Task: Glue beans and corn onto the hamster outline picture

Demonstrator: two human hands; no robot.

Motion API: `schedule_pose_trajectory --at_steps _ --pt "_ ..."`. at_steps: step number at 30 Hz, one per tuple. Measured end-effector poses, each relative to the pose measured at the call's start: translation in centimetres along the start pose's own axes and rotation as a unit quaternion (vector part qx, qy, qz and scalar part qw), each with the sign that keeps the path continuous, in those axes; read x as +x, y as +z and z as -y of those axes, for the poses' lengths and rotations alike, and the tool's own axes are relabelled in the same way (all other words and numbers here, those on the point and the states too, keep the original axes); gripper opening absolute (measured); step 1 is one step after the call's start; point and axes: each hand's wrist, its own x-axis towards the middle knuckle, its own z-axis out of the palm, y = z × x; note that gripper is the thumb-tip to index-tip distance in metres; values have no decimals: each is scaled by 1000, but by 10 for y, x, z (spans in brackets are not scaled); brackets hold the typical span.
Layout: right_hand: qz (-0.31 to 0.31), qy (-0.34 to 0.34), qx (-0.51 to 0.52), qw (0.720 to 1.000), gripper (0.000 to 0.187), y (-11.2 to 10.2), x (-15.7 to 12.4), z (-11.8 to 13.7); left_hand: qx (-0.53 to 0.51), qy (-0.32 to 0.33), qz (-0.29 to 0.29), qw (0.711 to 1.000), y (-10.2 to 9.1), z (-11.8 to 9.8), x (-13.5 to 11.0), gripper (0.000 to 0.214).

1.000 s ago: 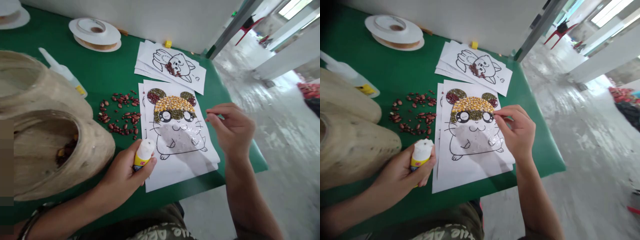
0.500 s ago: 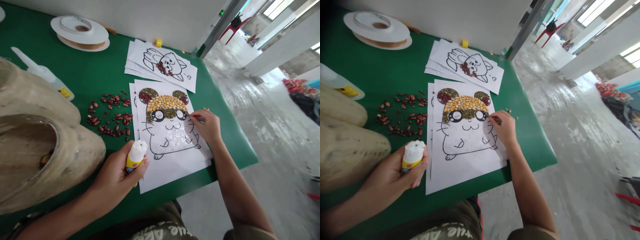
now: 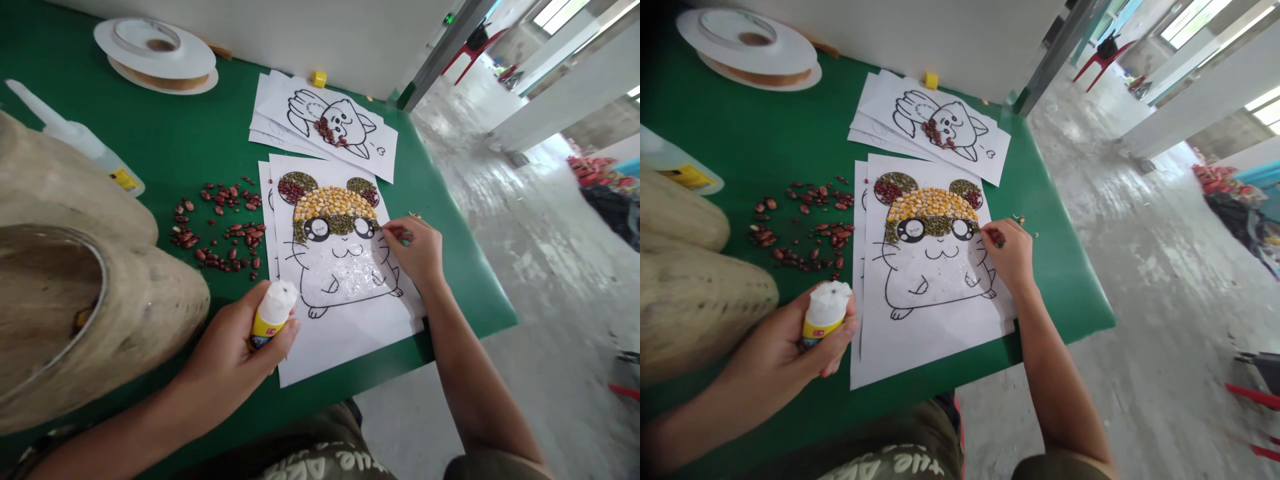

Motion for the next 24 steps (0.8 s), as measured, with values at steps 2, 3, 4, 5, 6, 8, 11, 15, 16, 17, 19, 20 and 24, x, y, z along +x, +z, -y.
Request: schedule_pose_trajectory --at_steps 2,3,4,5,6,8,11,15,16,17,19,20,24 --pt "0 4 4 1000 10 0 1 0 0 4 5 1000 0 0 0 12" --pt "0 6 5 1000 9 1 1 0 1 5 7 1000 0 1 0 12" --pt "1 9 7 1000 9 1 1 0 3 7 8 1000 0 1 1 12" --pt "1 11 8 1000 9 1 1 -1 5 9 9 1000 -1 2 1 12" --pt "2 14 10 1000 8 1 1 -1 6 13 9 1000 -1 2 1 12" --pt "3 21 14 1000 7 2 2 -1 9 21 7 1000 0 3 1 12" --pt "5 31 20 999 6 2 2 -2 10 26 3 1000 0 2 2 11" --pt "11 34 23 999 5 2 2 -1 16 12 4 1000 0 -1 1 13" --pt "12 34 24 999 5 2 2 -1 17 9 3 1000 0 -1 1 13" --pt "13 34 25 999 5 2 2 -1 17 8 3 1000 0 -1 1 13" --pt "13 36 29 999 4 1 3 -3 16 11 3 1000 0 0 1 13" --pt "12 38 31 999 4 1 2 -4 16 14 3 1000 0 0 1 13" --pt "16 39 40 998 5 1 2 -7 25 23 6 999 -1 1 2 12"
